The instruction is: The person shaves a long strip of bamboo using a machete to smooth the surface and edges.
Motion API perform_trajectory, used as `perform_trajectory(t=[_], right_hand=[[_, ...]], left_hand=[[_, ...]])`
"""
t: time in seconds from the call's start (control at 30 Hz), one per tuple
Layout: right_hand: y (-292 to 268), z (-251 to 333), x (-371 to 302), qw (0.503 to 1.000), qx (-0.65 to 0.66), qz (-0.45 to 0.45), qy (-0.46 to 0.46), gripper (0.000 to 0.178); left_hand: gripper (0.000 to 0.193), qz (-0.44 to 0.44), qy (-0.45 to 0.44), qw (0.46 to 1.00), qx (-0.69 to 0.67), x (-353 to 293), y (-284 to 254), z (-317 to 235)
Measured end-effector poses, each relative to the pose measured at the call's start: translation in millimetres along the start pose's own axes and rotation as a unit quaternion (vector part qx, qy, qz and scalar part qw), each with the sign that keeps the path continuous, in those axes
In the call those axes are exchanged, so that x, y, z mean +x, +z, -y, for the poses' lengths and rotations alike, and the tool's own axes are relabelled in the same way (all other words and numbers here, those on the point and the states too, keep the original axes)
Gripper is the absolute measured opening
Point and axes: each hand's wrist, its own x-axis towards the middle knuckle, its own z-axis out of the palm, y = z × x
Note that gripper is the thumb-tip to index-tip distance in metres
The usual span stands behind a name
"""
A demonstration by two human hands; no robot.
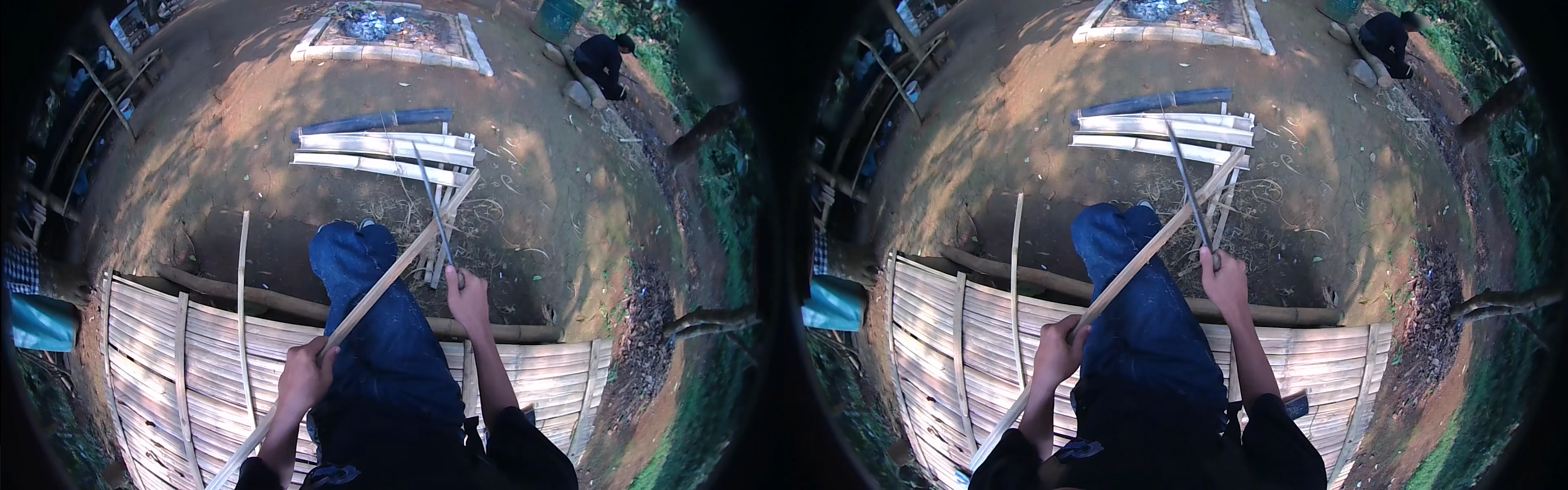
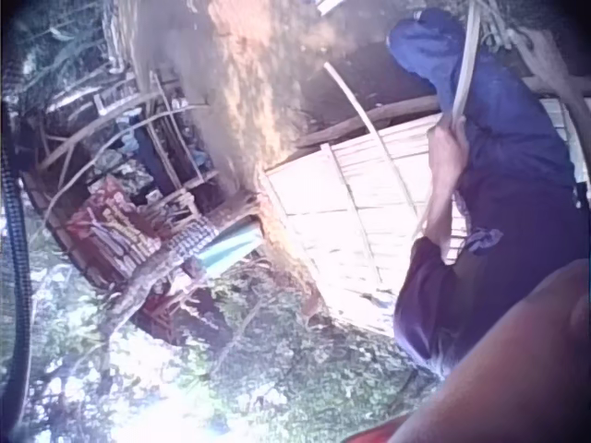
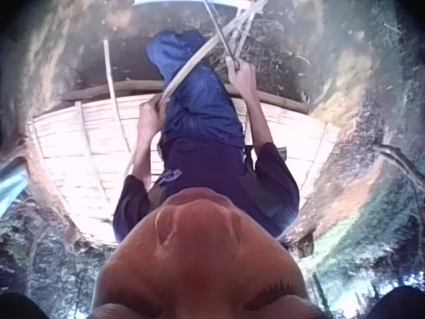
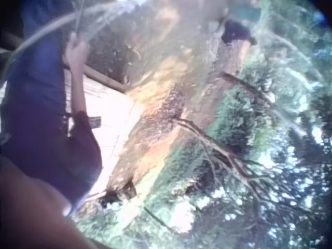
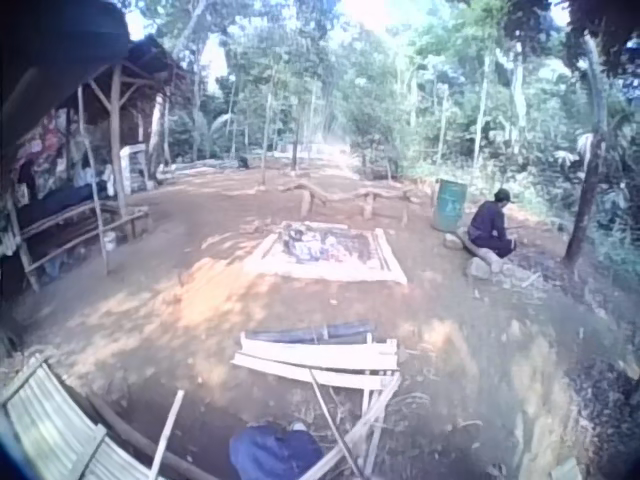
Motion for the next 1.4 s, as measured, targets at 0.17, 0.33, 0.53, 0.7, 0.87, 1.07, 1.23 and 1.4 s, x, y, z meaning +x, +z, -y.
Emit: perform_trajectory(t=[0.17,0.33,0.53,0.7,0.87,1.07,1.23,1.4], right_hand=[[19,30,-47,0.972,-0.102,0.029,-0.210,0.048],[11,0,-6,0.988,-0.096,0.001,-0.124,0.046],[8,-24,9,1.000,0.007,-0.020,-0.006,0.040],[10,-12,-33,0.989,-0.038,-0.006,-0.146,0.036],[14,-19,-46,0.987,0.059,-0.012,-0.152,0.039],[-31,5,-35,0.960,0.006,-0.149,-0.238,0.048],[-65,45,-27,0.941,0.025,-0.202,-0.271,0.056],[-68,50,-24,0.942,0.037,-0.164,-0.292,0.063]], left_hand=[[0.015,-0.004,0.005,1.000,-0.019,12,5,-4],[0.015,0.015,0.009,1.000,0.026,4,-12,-3],[0.015,0.011,0.002,0.998,0.055,7,-22,-13],[0.021,-0.017,0.035,0.998,0.050,19,-16,-16],[0.033,0.008,0.108,0.969,0.222,45,-53,-8],[0.032,-0.043,0.176,0.896,0.406,70,-138,-22],[0.020,-0.006,0.230,0.833,0.503,93,-150,-47],[0.014,0.034,0.241,0.839,0.486,90,-150,-76]])
